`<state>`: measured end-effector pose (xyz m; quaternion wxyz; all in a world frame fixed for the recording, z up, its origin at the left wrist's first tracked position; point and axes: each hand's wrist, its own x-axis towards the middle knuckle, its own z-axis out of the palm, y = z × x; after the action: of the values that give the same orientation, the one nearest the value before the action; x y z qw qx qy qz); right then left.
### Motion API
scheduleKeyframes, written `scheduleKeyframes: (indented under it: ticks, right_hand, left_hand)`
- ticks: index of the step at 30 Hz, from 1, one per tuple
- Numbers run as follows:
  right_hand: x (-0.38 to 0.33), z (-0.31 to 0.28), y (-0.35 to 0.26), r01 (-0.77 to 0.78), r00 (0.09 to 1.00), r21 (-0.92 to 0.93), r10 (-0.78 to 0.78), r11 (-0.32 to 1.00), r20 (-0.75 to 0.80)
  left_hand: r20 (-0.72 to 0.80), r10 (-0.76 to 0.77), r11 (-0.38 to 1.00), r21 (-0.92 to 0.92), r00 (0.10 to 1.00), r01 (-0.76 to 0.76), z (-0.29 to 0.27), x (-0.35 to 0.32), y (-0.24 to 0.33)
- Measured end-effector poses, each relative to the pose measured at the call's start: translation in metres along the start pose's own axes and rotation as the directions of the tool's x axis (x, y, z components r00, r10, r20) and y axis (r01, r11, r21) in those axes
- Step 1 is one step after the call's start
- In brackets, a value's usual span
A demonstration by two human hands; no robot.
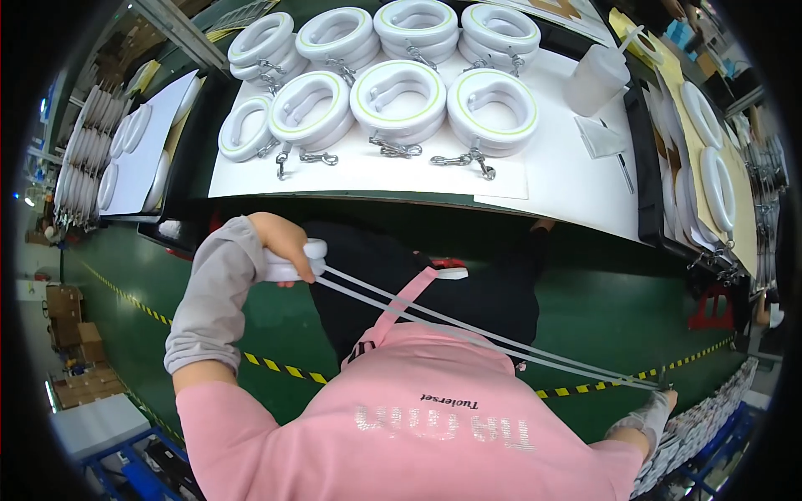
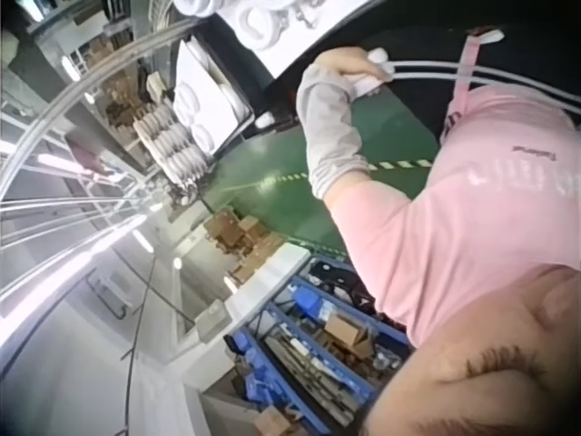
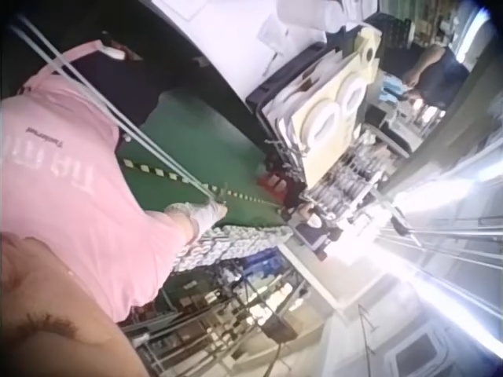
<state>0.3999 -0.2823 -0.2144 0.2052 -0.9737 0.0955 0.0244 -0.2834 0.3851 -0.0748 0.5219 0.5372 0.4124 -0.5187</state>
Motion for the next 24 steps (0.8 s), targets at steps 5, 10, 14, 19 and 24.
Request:
scheduleKeyframes:
  ticks: [5,10,14,19,24]
  right_hand:
    - [-0.084,0.095,-0.096,0.675,0.735,-0.623,-0.435,0.396,0.519]
    - [-0.385,0.127,-0.304,0.658,-0.306,0.733,-0.826,0.176,0.473]
    - [-0.505,0.179,-0.345,0.269,-0.631,0.944,-0.706,0.19,0.322]
    - [-0.536,0.125,-0.358,0.227,-0.515,0.716,-0.543,0.66,0.664]
    - [-0.481,0.108,-0.34,0.513,-0.43,0.859,-0.864,0.007,0.264]
  left_hand:
    - [0.007,0.042,0.996,0.078,0.999,-0.042,-0.008,0.02,0.028]
    - [-0.02,0.07,0.971,0.23,0.997,-0.063,0.006,0.013,0.066]
    - [-0.052,0.114,0.916,0.393,0.992,-0.084,0.013,0.015,0.088]
    - [-0.014,0.142,0.933,0.337,0.99,-0.129,0.019,0.02,0.073]
    - [0.104,0.278,0.946,0.144,0.955,-0.291,0.032,0.011,0.077]
